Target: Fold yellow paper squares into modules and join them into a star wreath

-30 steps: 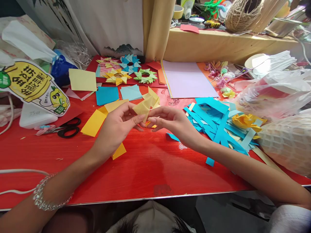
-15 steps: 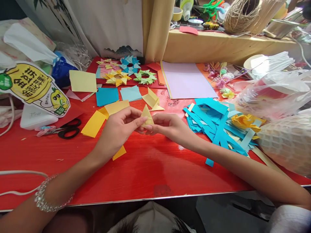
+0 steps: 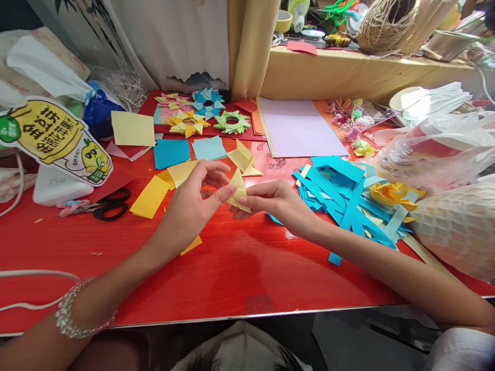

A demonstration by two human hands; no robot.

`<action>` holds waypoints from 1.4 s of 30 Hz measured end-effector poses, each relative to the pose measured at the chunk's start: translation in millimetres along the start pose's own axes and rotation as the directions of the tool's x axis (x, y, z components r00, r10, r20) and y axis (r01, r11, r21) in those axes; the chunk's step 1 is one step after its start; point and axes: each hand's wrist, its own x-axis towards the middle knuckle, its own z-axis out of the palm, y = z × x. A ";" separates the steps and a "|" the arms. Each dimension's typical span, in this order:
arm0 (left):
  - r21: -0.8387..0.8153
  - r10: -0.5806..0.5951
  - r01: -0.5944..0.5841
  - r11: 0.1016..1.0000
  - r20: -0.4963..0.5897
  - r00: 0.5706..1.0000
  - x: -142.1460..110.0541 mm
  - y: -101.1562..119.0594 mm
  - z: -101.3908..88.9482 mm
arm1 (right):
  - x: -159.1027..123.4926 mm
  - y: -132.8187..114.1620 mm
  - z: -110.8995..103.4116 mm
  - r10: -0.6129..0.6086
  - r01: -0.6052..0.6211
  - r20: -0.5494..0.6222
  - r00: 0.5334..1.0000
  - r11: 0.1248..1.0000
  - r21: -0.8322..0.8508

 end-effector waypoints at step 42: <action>-0.012 -0.134 0.134 0.991 0.041 0.990 2.5 -1.0 -2.1 | 2.3 0.2 -0.6 -0.030 0.034 0.023 0.999 0.983 -0.178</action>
